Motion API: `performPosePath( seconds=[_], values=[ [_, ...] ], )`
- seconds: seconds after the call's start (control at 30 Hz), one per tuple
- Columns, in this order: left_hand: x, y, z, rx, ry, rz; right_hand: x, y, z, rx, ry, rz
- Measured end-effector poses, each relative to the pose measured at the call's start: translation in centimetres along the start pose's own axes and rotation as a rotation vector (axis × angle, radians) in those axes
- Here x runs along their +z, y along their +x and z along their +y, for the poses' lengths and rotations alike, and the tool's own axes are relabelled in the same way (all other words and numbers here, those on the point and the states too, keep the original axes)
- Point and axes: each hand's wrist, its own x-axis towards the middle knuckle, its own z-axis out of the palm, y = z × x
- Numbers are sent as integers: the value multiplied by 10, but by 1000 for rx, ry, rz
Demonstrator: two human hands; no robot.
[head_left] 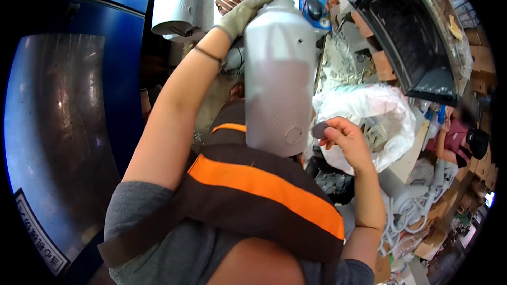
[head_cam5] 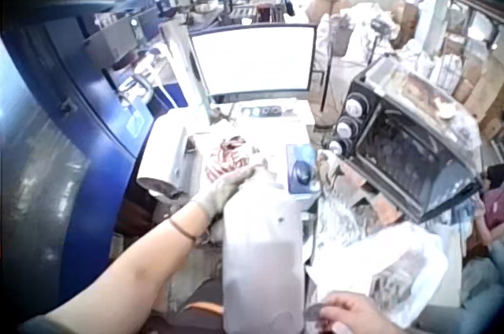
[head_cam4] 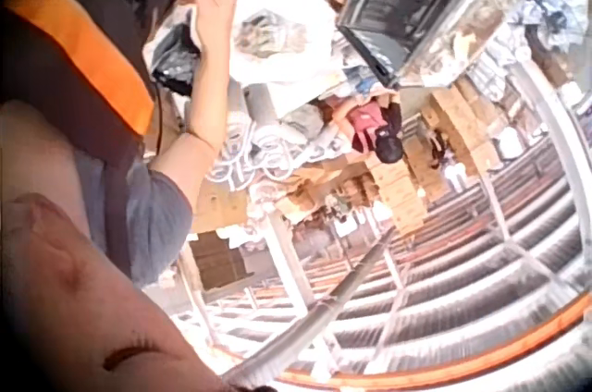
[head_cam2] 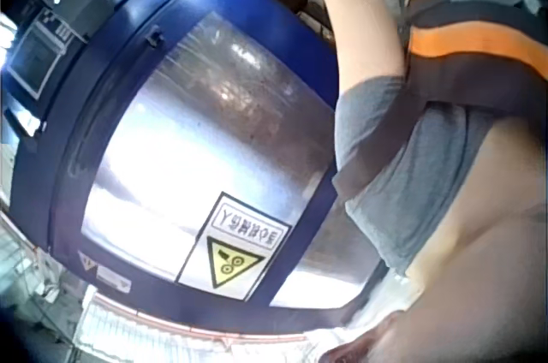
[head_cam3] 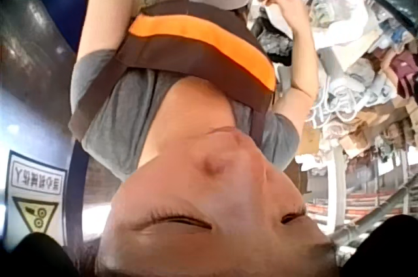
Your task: The person removes a white plastic jug from a machine, trims excess material from the opening and a side hole with a handheld tool, presses a small plug into the side hole by hand, and places the jug into a cardboard box.
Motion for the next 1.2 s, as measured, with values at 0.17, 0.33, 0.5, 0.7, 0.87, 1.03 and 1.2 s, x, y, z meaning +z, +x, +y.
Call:
performPosePath(
  seconds=[0.17,0.33,0.5,0.7,0.87,1.03,1.2],
  values=[
    [20,27,-19,-198,-264,113,37,-6,41,46,70,103],
    [38,26,-23,-228,-145,129,48,-9,50,-30,29,183],
    [46,16,-18,-272,-182,111,57,-13,54,-23,-22,221],
    [28,3,-30,-171,-193,221,68,-12,57,32,39,240],
    [1,4,-41,-157,-292,198,63,-18,61,-44,99,272],
    [11,-2,-33,-139,-209,250,56,-14,57,-21,64,202],
    [14,-2,-37,-164,-233,217,62,-9,60,108,103,205]
  ],
)
